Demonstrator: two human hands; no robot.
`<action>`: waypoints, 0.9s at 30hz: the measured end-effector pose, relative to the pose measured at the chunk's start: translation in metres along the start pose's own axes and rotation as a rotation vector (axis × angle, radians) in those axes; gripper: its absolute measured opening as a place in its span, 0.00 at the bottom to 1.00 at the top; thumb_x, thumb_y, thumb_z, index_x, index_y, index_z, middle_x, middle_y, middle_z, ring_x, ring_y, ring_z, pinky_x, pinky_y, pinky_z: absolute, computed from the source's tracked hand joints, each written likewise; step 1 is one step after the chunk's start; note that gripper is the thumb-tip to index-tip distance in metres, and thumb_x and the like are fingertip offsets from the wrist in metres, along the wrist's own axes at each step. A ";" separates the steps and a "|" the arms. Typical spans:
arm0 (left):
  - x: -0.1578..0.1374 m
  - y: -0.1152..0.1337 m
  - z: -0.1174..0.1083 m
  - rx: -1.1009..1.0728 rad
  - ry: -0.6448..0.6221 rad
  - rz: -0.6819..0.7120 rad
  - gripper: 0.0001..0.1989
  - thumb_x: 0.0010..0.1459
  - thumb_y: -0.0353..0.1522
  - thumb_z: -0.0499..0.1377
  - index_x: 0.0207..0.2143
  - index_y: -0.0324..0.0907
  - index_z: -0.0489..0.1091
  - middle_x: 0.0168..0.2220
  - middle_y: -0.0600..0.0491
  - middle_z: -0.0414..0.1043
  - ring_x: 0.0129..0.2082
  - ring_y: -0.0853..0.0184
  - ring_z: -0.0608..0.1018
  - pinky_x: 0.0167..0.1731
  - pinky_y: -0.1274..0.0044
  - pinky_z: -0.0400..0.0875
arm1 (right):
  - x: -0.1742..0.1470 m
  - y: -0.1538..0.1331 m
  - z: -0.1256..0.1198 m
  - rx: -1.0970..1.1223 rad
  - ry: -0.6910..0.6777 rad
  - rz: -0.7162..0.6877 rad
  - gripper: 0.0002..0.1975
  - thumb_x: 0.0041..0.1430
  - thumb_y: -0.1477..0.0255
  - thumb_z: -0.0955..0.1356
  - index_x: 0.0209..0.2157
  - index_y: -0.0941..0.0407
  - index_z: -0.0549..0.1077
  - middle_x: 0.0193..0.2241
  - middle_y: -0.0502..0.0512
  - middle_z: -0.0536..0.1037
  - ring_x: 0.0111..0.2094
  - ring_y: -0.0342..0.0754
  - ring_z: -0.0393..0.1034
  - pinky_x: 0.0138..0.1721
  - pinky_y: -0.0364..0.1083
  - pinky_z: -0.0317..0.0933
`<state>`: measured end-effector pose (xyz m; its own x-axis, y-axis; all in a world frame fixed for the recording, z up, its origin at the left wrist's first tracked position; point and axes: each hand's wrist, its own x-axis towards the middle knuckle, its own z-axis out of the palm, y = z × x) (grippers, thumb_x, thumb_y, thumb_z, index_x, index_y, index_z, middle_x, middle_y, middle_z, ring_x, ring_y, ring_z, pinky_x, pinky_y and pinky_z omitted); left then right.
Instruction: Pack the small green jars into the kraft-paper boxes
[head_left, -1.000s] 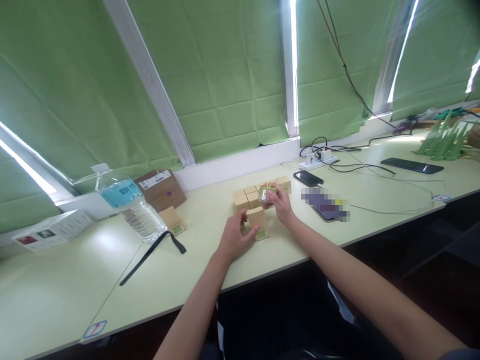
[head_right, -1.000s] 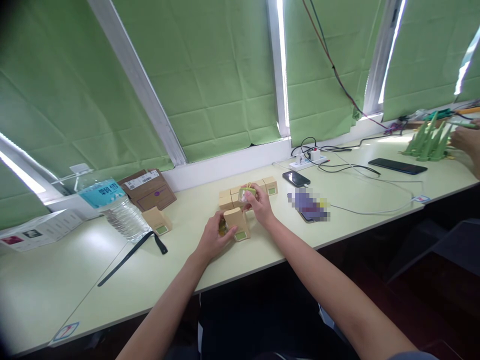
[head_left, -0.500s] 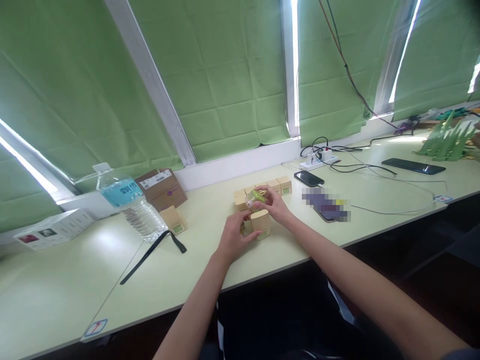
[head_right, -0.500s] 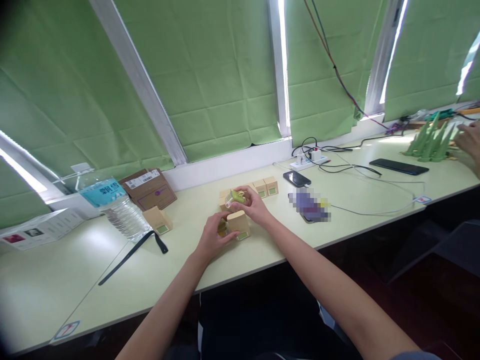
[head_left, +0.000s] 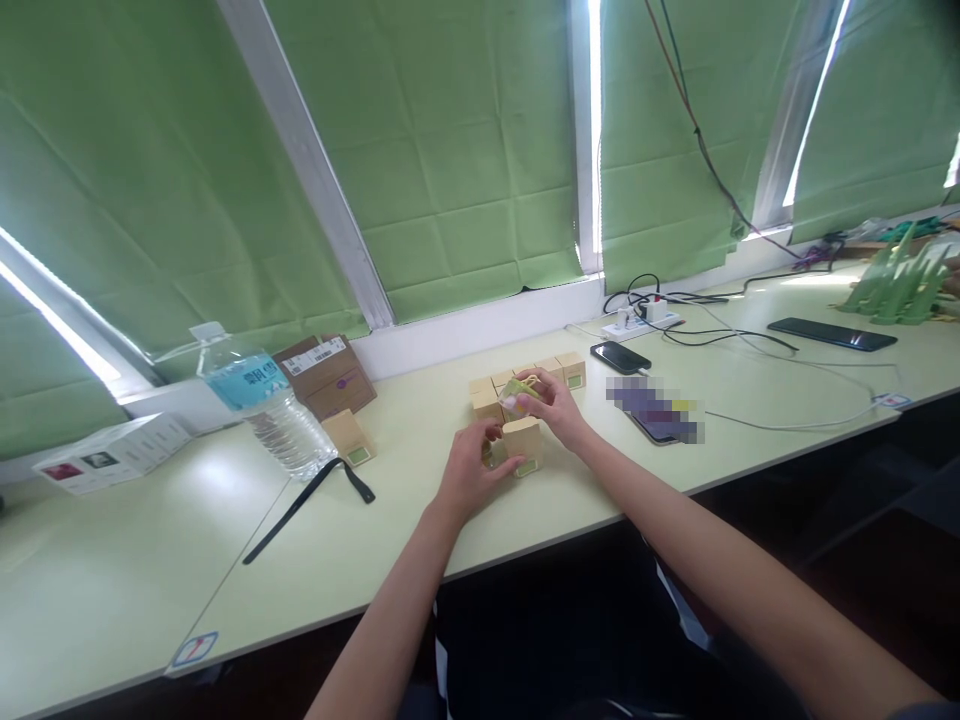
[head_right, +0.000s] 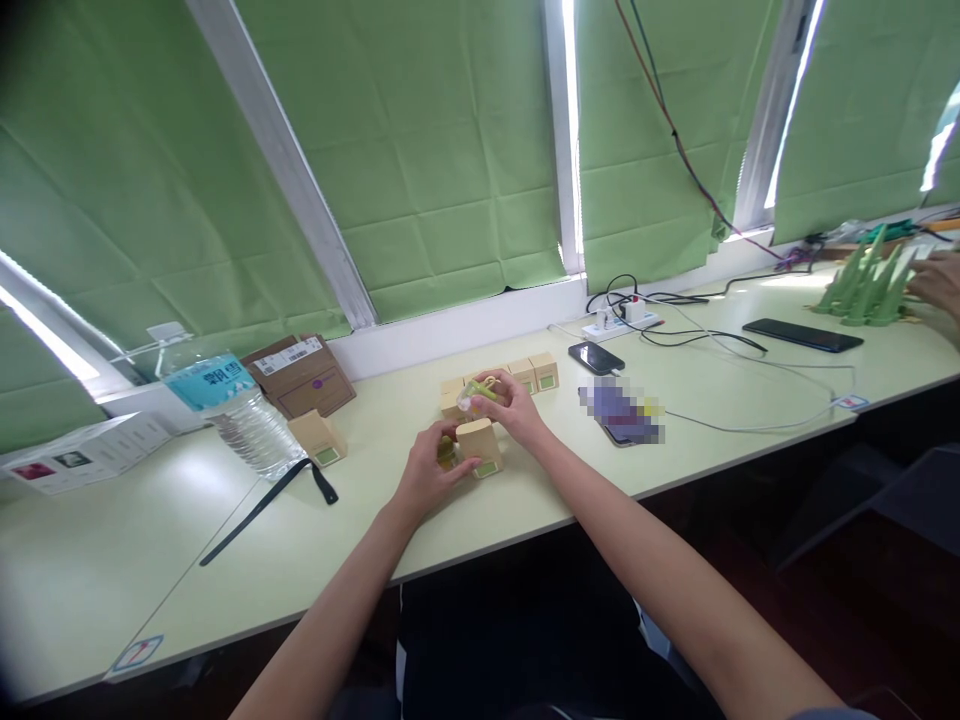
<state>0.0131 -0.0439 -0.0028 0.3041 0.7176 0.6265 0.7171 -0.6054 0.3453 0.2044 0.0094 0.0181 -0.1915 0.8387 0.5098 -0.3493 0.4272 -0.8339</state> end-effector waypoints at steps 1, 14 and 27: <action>0.000 0.000 0.000 0.000 -0.001 -0.011 0.24 0.52 0.44 0.67 0.48 0.45 0.67 0.40 0.51 0.74 0.39 0.63 0.75 0.42 0.70 0.69 | 0.000 0.000 0.000 -0.005 0.006 -0.001 0.24 0.48 0.56 0.75 0.43 0.53 0.71 0.35 0.53 0.78 0.34 0.47 0.74 0.30 0.43 0.67; 0.000 0.000 -0.001 -0.034 -0.044 -0.071 0.26 0.53 0.44 0.66 0.51 0.45 0.66 0.44 0.48 0.74 0.42 0.60 0.74 0.41 0.70 0.70 | 0.005 0.008 -0.003 -0.080 -0.049 0.022 0.24 0.46 0.55 0.76 0.42 0.55 0.79 0.42 0.57 0.81 0.38 0.52 0.77 0.39 0.49 0.71; 0.001 0.002 -0.001 -0.031 -0.034 -0.072 0.24 0.53 0.43 0.66 0.50 0.44 0.67 0.41 0.49 0.75 0.40 0.62 0.75 0.41 0.69 0.70 | -0.002 0.006 -0.004 -0.239 -0.047 -0.143 0.21 0.62 0.53 0.66 0.44 0.55 0.78 0.33 0.54 0.78 0.32 0.47 0.72 0.31 0.44 0.66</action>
<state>0.0142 -0.0450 -0.0007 0.2735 0.7708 0.5753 0.7187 -0.5613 0.4104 0.2063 0.0117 0.0114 -0.2002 0.7498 0.6307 -0.1510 0.6124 -0.7760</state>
